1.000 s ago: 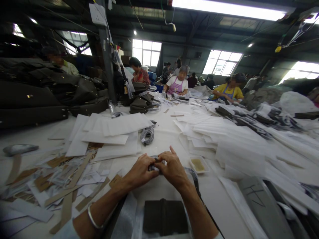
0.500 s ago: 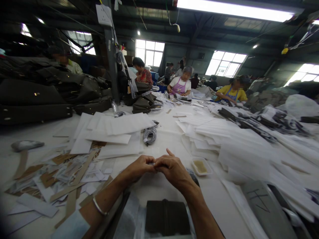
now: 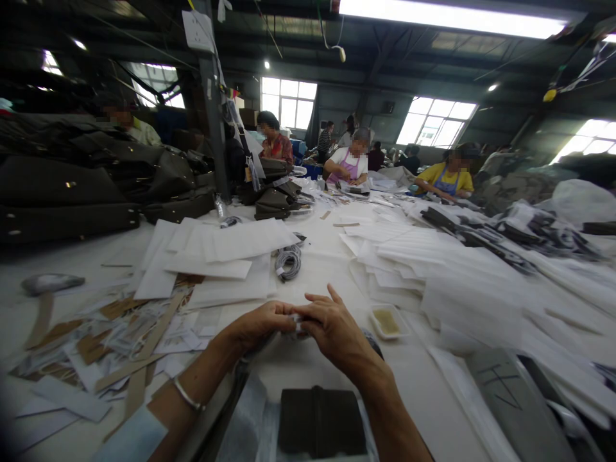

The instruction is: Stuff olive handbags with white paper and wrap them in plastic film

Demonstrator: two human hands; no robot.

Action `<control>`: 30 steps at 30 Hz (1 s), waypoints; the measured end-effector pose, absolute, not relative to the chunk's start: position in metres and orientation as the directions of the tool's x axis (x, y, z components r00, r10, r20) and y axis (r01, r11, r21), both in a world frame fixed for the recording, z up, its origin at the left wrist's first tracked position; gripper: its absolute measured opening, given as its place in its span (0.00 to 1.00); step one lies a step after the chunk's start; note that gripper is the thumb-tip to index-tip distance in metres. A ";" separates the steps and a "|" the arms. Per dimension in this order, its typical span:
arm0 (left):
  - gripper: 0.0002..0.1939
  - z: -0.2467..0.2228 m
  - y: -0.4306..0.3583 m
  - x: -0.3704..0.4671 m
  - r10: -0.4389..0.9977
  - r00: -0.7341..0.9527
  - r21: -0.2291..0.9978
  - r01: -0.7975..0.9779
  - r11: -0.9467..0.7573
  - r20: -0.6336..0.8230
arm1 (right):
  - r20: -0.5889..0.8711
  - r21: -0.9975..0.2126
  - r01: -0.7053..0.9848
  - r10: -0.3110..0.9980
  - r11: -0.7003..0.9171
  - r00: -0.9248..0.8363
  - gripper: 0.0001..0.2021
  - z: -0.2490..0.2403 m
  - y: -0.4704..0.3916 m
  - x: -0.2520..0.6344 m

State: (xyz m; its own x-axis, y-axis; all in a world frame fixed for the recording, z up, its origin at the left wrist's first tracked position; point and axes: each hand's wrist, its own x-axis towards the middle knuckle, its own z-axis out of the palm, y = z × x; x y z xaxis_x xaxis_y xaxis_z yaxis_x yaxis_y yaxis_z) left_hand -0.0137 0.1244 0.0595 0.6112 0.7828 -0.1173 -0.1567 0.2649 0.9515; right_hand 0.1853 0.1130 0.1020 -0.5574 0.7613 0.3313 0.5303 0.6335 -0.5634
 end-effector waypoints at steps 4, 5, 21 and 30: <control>0.15 0.060 0.124 -0.009 0.831 0.547 0.971 -0.127 0.203 -0.103 | 0.317 -0.611 0.533 0.798 0.585 -0.512 0.23 0.103 0.112 0.182; 0.14 0.059 0.124 -0.008 0.833 0.541 0.967 -0.132 0.219 -0.115 | 0.312 -0.595 0.543 0.794 0.592 -0.522 0.22 0.102 0.112 0.182; 0.16 0.052 0.128 -0.008 0.813 0.559 0.929 -0.192 0.316 -0.161 | 0.349 -0.357 0.589 0.689 0.725 -0.636 0.19 0.103 0.106 0.178; 0.14 0.050 0.128 -0.009 0.771 0.607 0.899 -0.208 0.385 -0.190 | 0.250 -0.409 0.560 0.679 0.720 -0.690 0.15 0.104 0.111 0.184</control>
State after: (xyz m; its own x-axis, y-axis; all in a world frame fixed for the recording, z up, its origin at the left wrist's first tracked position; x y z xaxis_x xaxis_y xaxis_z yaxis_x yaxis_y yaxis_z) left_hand -0.0088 0.1278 0.0497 0.6075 0.7713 -0.1899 -0.2079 0.3851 0.8992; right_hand 0.1842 0.1112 0.1041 -0.6901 0.6791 0.2501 0.5602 0.7201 -0.4095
